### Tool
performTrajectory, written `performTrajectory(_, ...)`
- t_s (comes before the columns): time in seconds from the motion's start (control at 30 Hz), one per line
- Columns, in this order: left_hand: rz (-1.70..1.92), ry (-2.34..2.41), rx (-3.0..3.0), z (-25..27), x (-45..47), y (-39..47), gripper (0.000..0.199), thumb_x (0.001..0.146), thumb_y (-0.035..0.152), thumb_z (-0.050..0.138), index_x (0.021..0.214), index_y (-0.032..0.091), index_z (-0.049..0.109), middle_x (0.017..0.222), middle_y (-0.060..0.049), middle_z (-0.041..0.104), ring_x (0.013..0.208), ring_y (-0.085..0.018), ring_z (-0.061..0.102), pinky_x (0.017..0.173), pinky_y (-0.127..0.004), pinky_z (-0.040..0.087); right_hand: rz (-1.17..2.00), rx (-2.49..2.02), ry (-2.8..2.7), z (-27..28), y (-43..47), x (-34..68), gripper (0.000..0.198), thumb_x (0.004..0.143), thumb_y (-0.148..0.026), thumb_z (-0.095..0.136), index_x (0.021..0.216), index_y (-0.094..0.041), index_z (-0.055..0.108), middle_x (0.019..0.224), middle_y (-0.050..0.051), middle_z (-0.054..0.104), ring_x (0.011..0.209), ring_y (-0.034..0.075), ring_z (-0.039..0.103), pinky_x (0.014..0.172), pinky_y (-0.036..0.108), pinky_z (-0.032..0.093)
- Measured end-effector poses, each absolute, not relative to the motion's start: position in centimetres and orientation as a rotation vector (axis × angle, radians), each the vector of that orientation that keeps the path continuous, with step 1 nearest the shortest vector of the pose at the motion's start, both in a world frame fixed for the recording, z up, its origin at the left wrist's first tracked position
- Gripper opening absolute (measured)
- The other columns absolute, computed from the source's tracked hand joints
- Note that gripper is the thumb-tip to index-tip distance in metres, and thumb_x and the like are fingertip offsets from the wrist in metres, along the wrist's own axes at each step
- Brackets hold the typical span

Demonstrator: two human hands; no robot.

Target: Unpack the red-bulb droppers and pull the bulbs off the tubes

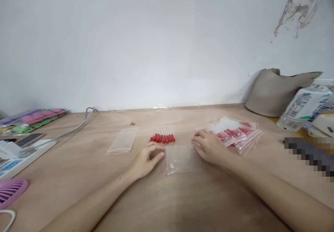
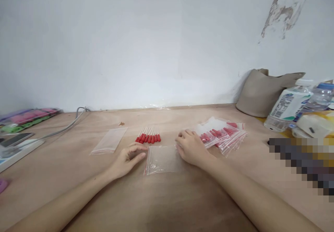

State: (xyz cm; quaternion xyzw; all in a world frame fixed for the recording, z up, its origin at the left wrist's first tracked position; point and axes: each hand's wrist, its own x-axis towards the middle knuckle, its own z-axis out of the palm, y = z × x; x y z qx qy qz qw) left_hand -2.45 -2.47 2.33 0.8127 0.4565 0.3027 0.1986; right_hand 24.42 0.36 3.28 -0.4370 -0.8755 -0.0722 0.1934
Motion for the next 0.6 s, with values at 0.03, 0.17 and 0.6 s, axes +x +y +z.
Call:
performTrajectory(0.03, 0.88, 1.338, 2.232, 2.1, -2.1, -2.2, 0.026, 0.085, 0.037, 0.048, 0.101, 0.02, 0.059, 0.103, -0.007, 0.059, 0.091, -0.018, 0.056, 0.08, -0.034, 0.046, -0.297, -1.331, -2.47, 3.7, 0.5, 24.8, 0.021, 0.082, -0.024, 0.046, 0.091, -0.015, 0.063, 0.101, 0.014, 0.057, 0.098, 0.027, 0.049, 0.081, 0.04, 0.038)
performTrajectory(0.17, 0.803, 1.504, 2.157, 1.5, -1.1, -1.8, 0.033, 0.078, 0.044, 0.054, 0.098, 0.019, 0.057, 0.09, -0.004, 0.058, 0.069, -0.015, 0.052, 0.061, -0.029, 0.044, -0.427, -1.711, -2.499, 4.5, 0.8, 25.9, 0.029, 0.079, -0.035, 0.051, 0.095, -0.012, 0.061, 0.102, 0.019, 0.056, 0.096, 0.034, 0.05, 0.079, 0.046, 0.036)
performTrajectory(0.6, 0.76, 1.224, 2.279, 2.1, -1.3, -2.3, 0.053, 0.06, 0.001, 0.048, 0.107, 0.022, 0.053, 0.114, -0.004, 0.052, 0.107, -0.02, 0.046, 0.094, -0.037, 0.036, -0.287, -1.821, -2.565, 3.0, 0.7, 25.2, 0.028, 0.069, 0.002, 0.04, 0.09, -0.009, 0.056, 0.089, 0.016, 0.06, 0.079, 0.027, 0.061, 0.062, 0.031, 0.041)
